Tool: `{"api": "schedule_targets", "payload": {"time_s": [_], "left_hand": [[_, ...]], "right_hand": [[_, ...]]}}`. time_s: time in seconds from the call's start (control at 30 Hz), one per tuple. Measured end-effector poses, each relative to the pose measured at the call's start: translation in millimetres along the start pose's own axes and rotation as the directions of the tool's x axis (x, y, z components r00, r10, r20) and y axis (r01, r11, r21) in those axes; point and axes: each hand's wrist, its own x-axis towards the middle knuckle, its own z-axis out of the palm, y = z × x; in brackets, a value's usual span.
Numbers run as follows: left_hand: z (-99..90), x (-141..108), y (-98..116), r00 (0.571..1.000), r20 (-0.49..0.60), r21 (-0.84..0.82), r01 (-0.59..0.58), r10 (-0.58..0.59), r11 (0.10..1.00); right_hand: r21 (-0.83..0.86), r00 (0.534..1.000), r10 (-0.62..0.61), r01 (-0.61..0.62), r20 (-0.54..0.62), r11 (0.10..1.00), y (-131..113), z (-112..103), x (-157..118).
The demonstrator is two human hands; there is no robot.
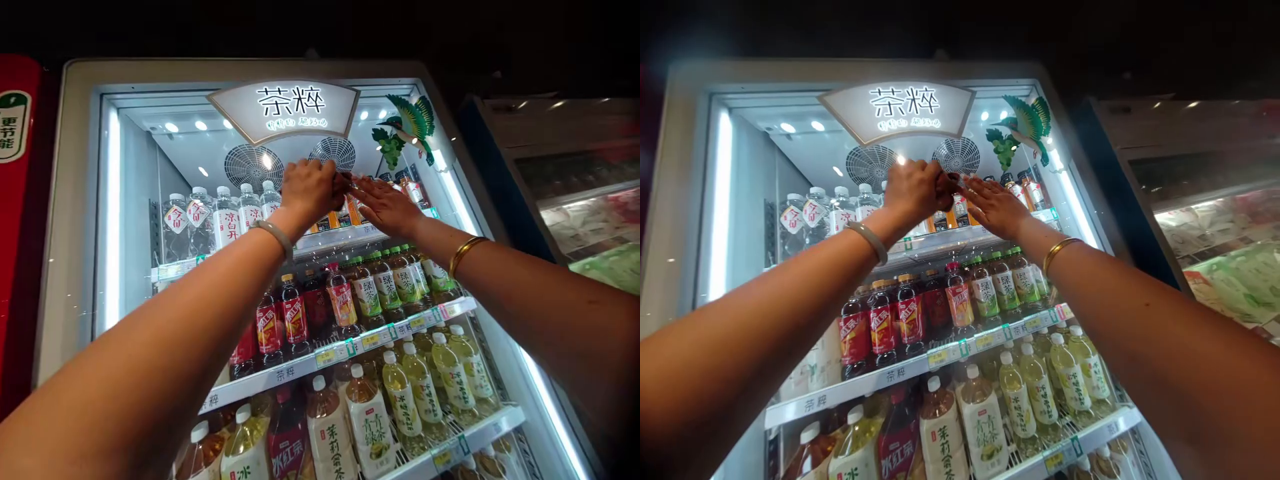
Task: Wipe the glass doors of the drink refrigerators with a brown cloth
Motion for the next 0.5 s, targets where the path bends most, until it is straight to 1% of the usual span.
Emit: {"api": "schedule_targets", "payload": {"time_s": [0.07, 0.1, 0.13, 0.17, 0.2, 0.23, 0.3, 0.37, 0.43, 0.5], "left_hand": [[-2.3, 13, -9, 0.986, -0.052, 0.014, 0.160, -0.159, 0.987], [-2.2, 17, -8, 0.969, -0.084, 0.016, 0.236, -0.234, 0.972], [-1.1, 18, -2, 0.953, -0.108, 0.017, 0.288, -0.285, 0.958], [0.9, 16, 6, 0.945, -0.119, 0.019, 0.309, -0.304, 0.951], [3.5, 11, 17, 0.949, -0.117, 0.022, 0.298, -0.293, 0.954], [6.4, 5, 30, 0.961, -0.103, 0.024, 0.259, -0.255, 0.966], [11.7, -10, 53, 0.991, -0.047, 0.019, 0.124, -0.123, 0.992], [14.8, -24, 68, 1.000, 0.001, 0.011, -0.029, 0.029, 1.000], [15.4, -28, 71, 0.986, 0.055, 0.009, -0.161, 0.160, 0.987], [14.8, -20, 65, 0.965, 0.109, 0.007, -0.239, 0.237, 0.971]], "right_hand": [[-0.018, 0.994, -0.102, 0.103, 0.047, 0.994, 17, -7, -4], [-0.020, 0.990, -0.130, 0.131, 0.053, 0.991, 23, -9, -5], [-0.017, 0.988, -0.145, 0.146, 0.050, 0.989, 28, -10, -6], [-0.010, 0.988, -0.152, 0.152, 0.042, 0.988, 31, -9, -5], [-0.001, 0.988, -0.149, 0.149, 0.033, 0.989, 32, -8, -4], [0.011, 0.990, -0.141, 0.141, 0.023, 0.990, 33, -7, -3], [0.040, 0.992, -0.125, 0.125, 0.008, 0.991, 34, -5, -1], [0.057, 0.992, -0.129, 0.129, 0.012, 0.990, 40, -7, -2], [0.052, 0.993, -0.118, 0.116, 0.030, 0.992, 56, -13, -8], [0.034, 0.998, -0.047, 0.046, 0.030, 0.998, 79, -19, -20]]}}
